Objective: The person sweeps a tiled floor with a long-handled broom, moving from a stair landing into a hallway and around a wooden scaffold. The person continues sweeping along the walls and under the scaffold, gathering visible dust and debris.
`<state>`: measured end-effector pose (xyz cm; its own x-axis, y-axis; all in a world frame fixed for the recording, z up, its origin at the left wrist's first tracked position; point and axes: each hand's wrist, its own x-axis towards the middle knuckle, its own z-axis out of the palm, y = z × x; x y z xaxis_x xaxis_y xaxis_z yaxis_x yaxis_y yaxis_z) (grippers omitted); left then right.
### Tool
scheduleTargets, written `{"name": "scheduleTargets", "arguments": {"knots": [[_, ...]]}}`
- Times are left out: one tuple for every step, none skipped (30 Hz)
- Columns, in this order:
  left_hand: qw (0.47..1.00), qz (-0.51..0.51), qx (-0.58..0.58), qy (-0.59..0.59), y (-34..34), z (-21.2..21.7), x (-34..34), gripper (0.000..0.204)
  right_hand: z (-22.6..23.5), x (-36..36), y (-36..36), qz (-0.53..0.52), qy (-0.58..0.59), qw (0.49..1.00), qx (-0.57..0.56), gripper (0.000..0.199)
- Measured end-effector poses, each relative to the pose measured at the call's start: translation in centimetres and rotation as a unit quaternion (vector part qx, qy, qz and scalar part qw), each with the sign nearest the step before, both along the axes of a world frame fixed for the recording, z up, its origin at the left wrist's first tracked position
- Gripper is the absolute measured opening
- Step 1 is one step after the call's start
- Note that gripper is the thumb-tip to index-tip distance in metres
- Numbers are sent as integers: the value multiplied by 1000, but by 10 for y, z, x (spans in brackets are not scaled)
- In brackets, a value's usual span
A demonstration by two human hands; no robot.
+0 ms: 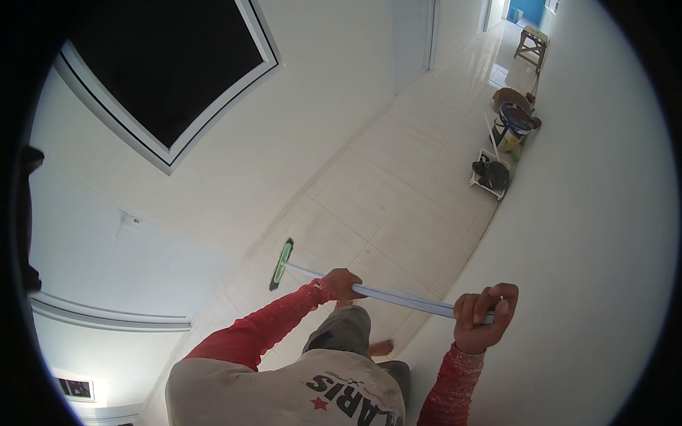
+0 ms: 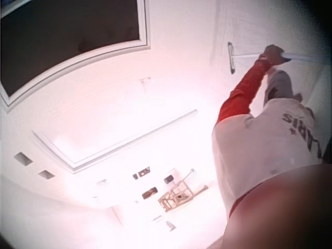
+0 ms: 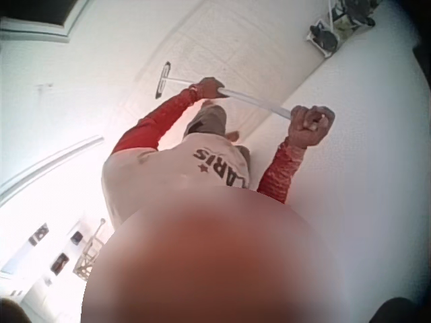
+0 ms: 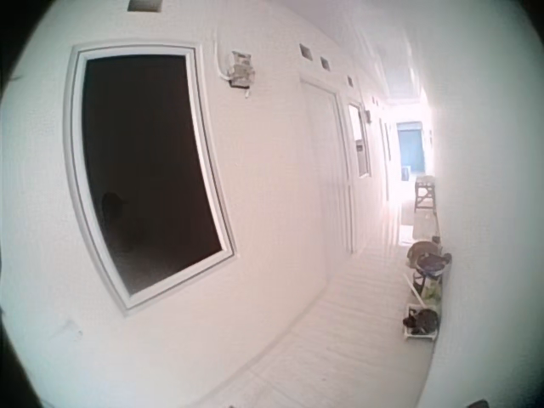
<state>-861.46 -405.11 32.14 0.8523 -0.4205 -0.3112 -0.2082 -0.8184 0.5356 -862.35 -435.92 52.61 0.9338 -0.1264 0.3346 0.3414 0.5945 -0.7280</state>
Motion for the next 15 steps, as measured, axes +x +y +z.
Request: {"name": "scheduleTargets", "arguments": {"knots": [[998, 48, 3, 38, 15, -11, -32, 43, -13, 17, 14, 45, 27, 999, -5, 31], [991, 110, 18, 72, 27, -25, -64, 43, -30, 30, 36, 85, 79, 993, 3, 34], [983, 147, 28, 104, 41, -40, -96, 44, -49, 36, 62, 124, 155, 980, -2, 32], [970, 189, 55, 140, 48, -58, -124, 43, -66, 38, 89, 176, 208, 962, 0, 26], [956, 224, 56, 180, 56, -75, -150, 42, -83, 37, 117, 221, 244, 944, 0, 22], [947, 256, 47, 189, 59, -91, -171, 40, -97, 32, 141, 263, 280, 923, -6, 21], [933, 278, 43, 223, 60, -107, -182, 38, -105, 31, 160, 317, 273, 908, -27, 19], [934, 302, 28, 188, 61, -124, -183, 36, -111, 34, 173, 390, 230, 890, -51, 19], [933, 315, 9, 173, 57, -138, -170, 33, -108, 39, 178, 411, 229, 874, -121, 23], [926, 326, -5, 192, 45, -146, -160, 30, -101, 54, 177, 410, 222, 870, -160, 24], [929, 323, -16, 179, 32, -155, -133, 22, -87, 72, 168, 407, 216, 867, -189, 25], [919, 357, -39, 161, 15, -159, -101, 20, -70, 102, 156, 370, 237, 878, -192, 26], [926, 345, -111, 109, -1, -158, -62, 20, -47, 128, 141, 356, 197, 887, -220, 29], [908, 352, -140, -178, -26, -155, -10, 25, -24, 154, 127, 349, 160, 894, -230, 33], [927, 340, -158, 21, -38, -147, 35, 31, -1, 177, 117, 329, 105, 899, -270, 34]]}}
